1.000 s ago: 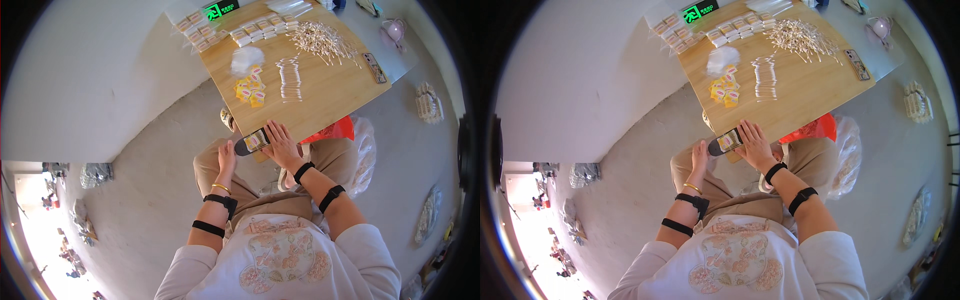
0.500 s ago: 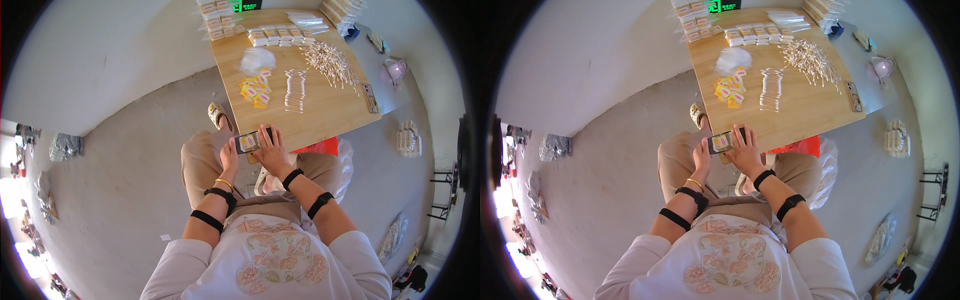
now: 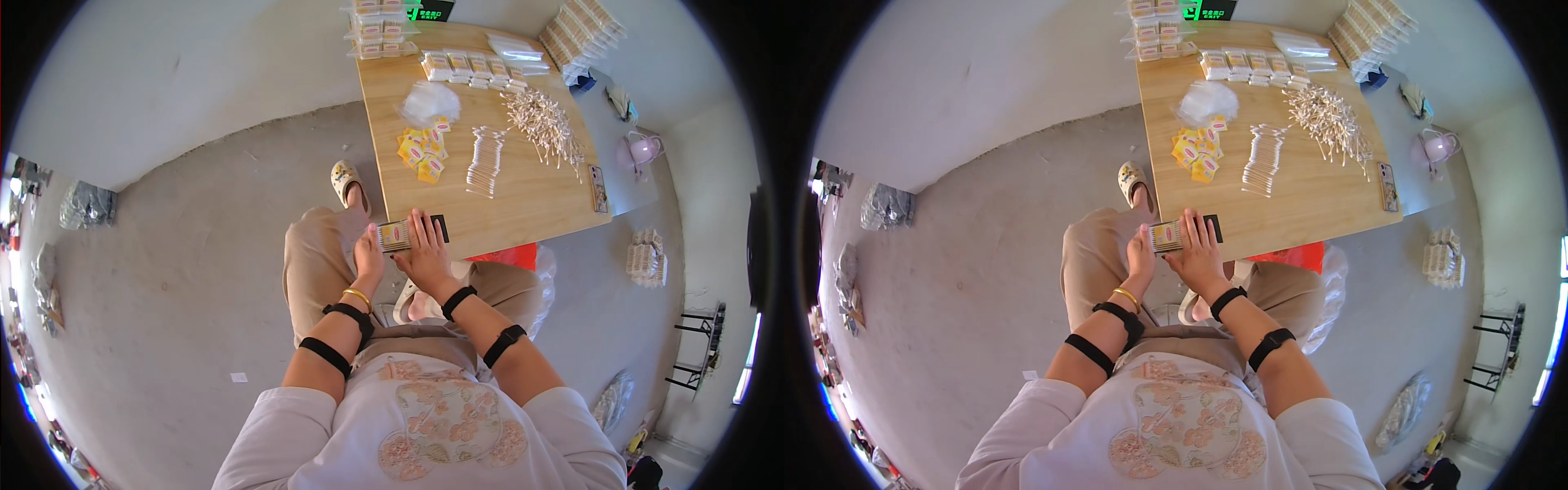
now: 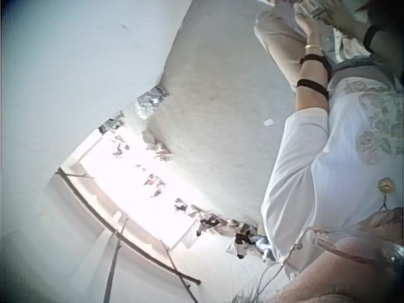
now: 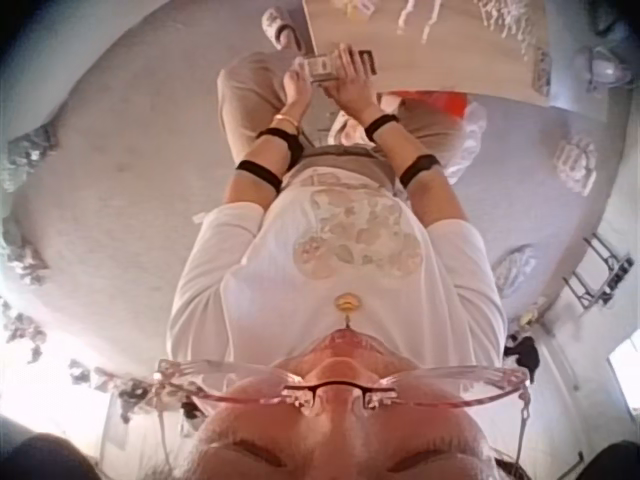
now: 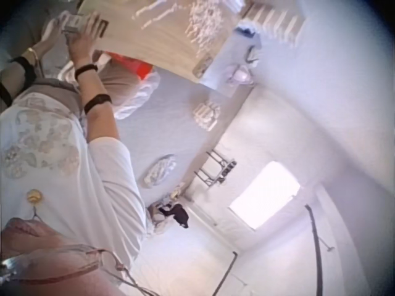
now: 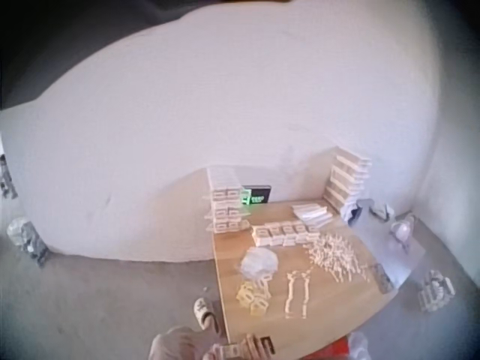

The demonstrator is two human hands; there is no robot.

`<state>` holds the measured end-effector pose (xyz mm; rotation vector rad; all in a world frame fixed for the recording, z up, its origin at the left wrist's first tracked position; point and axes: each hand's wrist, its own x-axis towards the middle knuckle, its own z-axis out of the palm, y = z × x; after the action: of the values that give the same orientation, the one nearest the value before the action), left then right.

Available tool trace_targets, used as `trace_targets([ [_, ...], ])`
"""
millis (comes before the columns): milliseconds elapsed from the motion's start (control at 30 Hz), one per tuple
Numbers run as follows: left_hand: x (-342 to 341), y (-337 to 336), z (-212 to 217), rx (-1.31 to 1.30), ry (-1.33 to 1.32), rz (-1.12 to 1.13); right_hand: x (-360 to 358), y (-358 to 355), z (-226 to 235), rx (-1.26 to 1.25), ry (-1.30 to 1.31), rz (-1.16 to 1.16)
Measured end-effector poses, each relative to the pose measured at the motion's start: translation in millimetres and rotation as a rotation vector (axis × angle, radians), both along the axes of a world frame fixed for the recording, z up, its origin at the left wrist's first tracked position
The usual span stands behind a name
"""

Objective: Organizing and bundling cotton swabs on a workbench within a manufacturing facility.

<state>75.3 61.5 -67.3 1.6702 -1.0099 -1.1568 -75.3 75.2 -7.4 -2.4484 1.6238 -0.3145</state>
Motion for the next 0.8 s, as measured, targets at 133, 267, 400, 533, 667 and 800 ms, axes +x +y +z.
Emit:
trace_targets([
  [133, -3.6, -0.4, 0.9, 0.013, 0.016, 0.009, -0.1, -0.4, -1.9, 0.006, 0.027, -0.018],
  [267, -1.9, -0.4, 1.4, 0.009, 0.036, 0.007, 1.6, 0.8, 1.7, 0.012, 0.052, -0.017],
  [400, 2.8, -2.4, 0.9, 0.066, 0.121, 0.010, 3.4, 0.6, 5.1, 0.026, 0.073, -0.010],
  [533, 5.2, -3.1, 12.4, 0.123, 0.177, -0.047, -1.8, -0.3, 2.4, 0.038, 0.068, -0.016],
  [667, 11.0, -6.9, 11.3, 0.145, 0.301, -0.062, -17.7, -7.4, 1.1, 0.015, -0.019, 0.037],
  [800, 18.6, -10.8, 2.9, 0.127, 0.419, 0.003, -27.3, -12.8, 9.0, 0.020, -0.132, 0.078],
])
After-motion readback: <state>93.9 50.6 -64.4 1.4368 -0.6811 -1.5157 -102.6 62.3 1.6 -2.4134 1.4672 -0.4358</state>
